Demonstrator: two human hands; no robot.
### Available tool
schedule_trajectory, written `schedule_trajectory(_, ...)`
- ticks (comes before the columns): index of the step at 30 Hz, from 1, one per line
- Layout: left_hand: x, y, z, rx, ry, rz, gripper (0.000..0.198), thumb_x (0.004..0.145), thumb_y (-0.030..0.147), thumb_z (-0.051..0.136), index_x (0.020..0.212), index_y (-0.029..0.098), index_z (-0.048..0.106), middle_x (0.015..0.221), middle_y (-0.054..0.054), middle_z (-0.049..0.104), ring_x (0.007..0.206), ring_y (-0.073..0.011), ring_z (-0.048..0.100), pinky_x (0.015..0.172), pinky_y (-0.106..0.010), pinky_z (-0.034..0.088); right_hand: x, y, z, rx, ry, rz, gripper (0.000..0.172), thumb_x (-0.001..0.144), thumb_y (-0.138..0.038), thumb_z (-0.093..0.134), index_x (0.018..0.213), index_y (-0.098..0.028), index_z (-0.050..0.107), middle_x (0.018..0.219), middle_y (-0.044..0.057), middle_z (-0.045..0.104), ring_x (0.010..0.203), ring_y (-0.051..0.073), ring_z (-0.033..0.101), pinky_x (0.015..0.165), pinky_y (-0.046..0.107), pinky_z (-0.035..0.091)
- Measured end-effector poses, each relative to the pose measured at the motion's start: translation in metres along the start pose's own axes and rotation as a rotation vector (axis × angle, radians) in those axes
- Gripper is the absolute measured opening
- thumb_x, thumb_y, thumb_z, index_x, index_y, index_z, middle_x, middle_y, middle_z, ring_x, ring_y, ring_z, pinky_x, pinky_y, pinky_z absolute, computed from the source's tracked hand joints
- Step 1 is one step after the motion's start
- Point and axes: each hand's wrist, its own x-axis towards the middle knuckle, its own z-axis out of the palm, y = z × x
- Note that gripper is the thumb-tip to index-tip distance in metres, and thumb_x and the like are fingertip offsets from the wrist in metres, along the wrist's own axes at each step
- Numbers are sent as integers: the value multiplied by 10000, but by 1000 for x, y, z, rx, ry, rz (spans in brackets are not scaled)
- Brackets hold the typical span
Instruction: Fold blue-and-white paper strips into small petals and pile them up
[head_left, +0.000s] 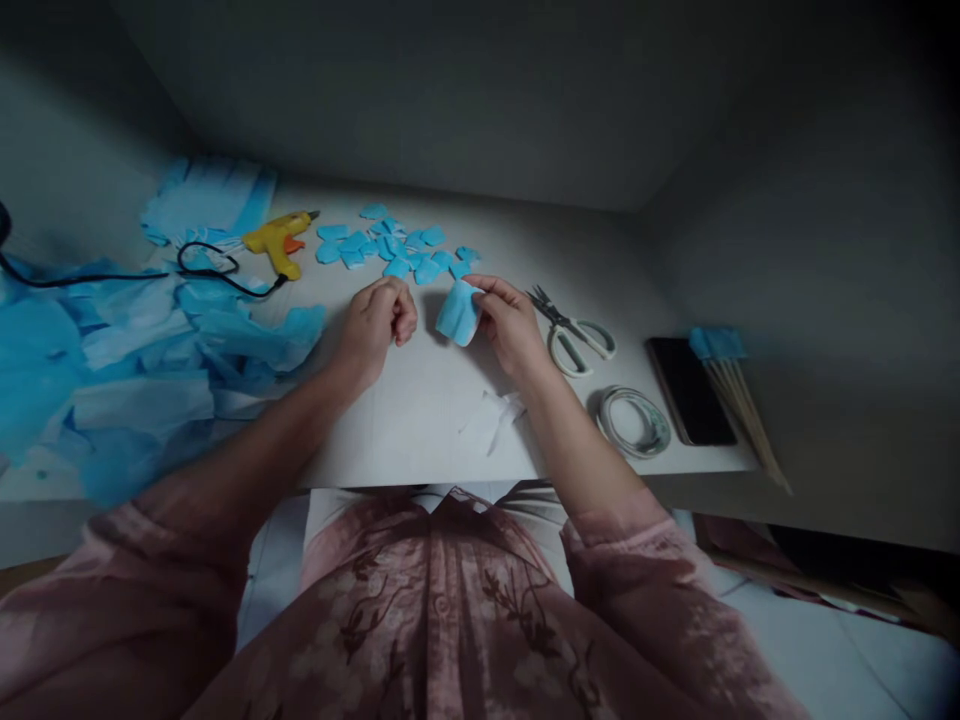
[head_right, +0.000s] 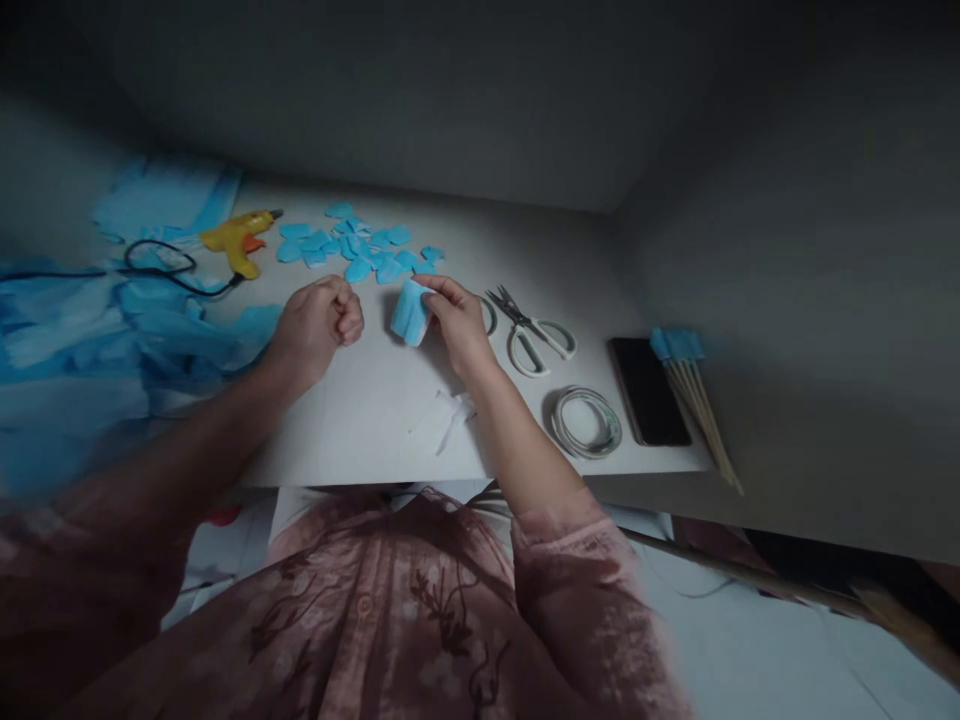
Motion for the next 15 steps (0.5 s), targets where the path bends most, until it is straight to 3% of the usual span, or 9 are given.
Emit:
schedule_trajectory(3,-8,16,9,101,-4,37,268,849,148,400,592,217,369,494,29,378,478,-108,364,497,-248,298,0,0,0,-19,3,-2,233,721,-301,686,935,-240,755,812,-30,701,692,120,582,673,275,499)
schedule_trajectory(6,-30,48,14,343,-120,76,349,906,166,410,560,204,397,530,8,441,543,-111,424,559,-245,361,0,0,0,-8,-3,-1,235,714,-305,685,929,-238,752,808,-28,695,704,125,584,693,279,508)
schedule_trajectory(9,-71,80,6,554,-296,115,380,970,262,458,596,196,485,601,6,528,582,-114,481,575,-245,393,-1,-2,1,8,-20,-6,229,711,-297,688,922,-231,749,819,-23,692,717,127,589,713,283,512)
schedule_trajectory(11,-108,88,-9,612,-332,118,301,970,287,512,689,200,577,668,14,605,612,-115,547,584,-239,427,-2,-3,2,17,-26,-9,228,713,-294,693,923,-231,752,830,-18,694,723,128,590,718,287,516)
schedule_trajectory(13,-147,83,-32,668,-226,143,195,949,270,557,786,218,649,723,24,663,631,-114,590,609,-235,468,-2,-4,2,25,-29,-16,221,713,-293,697,916,-229,757,821,-13,691,719,127,588,713,288,520)
schedule_trajectory(15,-182,69,-59,737,124,144,142,929,247,596,813,237,677,814,27,719,737,-126,650,706,-247,514,-2,-4,3,27,-28,-17,210,705,-286,698,897,-227,760,792,-12,682,703,125,582,694,284,516)
